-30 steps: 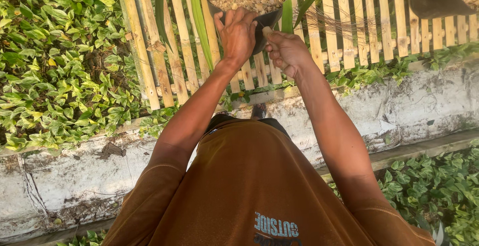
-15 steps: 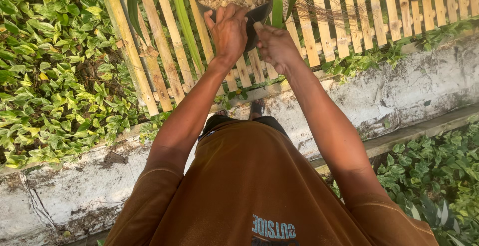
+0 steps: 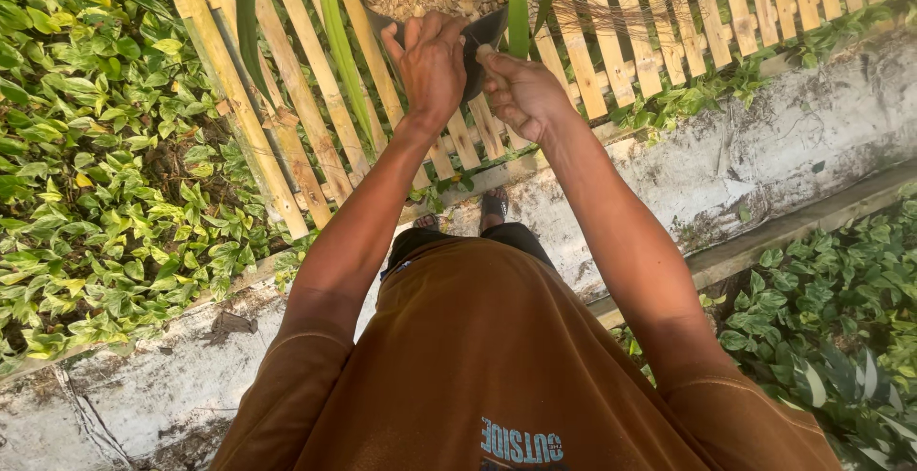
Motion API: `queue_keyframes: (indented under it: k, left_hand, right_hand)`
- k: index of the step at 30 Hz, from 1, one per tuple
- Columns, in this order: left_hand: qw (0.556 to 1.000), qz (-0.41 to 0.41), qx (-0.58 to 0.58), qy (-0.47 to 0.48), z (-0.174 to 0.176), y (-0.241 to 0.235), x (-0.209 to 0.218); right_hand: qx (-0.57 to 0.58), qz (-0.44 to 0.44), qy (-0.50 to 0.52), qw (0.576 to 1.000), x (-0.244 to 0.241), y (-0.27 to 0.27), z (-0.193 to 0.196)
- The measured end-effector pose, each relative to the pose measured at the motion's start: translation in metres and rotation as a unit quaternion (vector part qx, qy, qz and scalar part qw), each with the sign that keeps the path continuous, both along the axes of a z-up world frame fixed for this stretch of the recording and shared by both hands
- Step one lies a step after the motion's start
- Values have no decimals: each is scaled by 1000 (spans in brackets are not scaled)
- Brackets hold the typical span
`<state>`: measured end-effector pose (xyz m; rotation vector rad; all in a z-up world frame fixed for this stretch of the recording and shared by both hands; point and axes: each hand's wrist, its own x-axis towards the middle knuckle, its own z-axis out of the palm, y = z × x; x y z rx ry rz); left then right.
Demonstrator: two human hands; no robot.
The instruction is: The person tends to potted plants on a wooden slatted table by removing debris and adjusting the plants. They use a small brush to sweep the surface and handle the plants with their hands, occasionally using a small wooden stick to adjust the soil or plant position.
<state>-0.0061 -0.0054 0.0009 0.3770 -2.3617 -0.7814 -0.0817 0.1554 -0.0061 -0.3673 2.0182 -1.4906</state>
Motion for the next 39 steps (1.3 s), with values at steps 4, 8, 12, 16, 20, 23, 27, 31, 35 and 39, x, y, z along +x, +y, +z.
queue_keyframes:
  k: [4, 8, 12, 16, 20, 23, 27, 31, 35, 39]
  left_hand:
    - [1000, -7, -6, 16, -2, -4, -1]
    - [1000, -11, -8, 11, -4, 0, -2]
    - [999, -7, -23, 32, -4, 1, -9]
    - [1000, -10, -6, 8, -3, 2, -6]
    - [1000, -14, 0, -4, -2, 5, -6]
    - [1000, -11, -4, 6, -3, 6, -3]
    - [1000, -10, -3, -9, -3, 3, -11]
    - [1000, -2, 0, -11, -3, 5, -11]
    - [1000, 1, -8, -3, -3, 6, -9]
    - [1000, -2, -7, -5, -5, 6, -10]
  right_hand:
    - [-2, 8, 117, 993, 4, -2, -12]
    - [129, 54, 498, 856, 19, 7, -21]
    - [178, 89, 487, 850, 4, 13, -18]
    - [-146, -42, -210, 966, -27, 13, -16]
    - [-12, 47, 302, 952, -10, 12, -17]
    - [230, 107, 543, 800, 17, 9, -9]
    - [219, 104, 523, 817, 8, 3, 14]
    - [11, -28, -94, 995, -14, -3, 20]
    - [189, 57, 388, 900, 6, 1, 6]
    - [332, 142, 599, 715, 14, 3, 0]
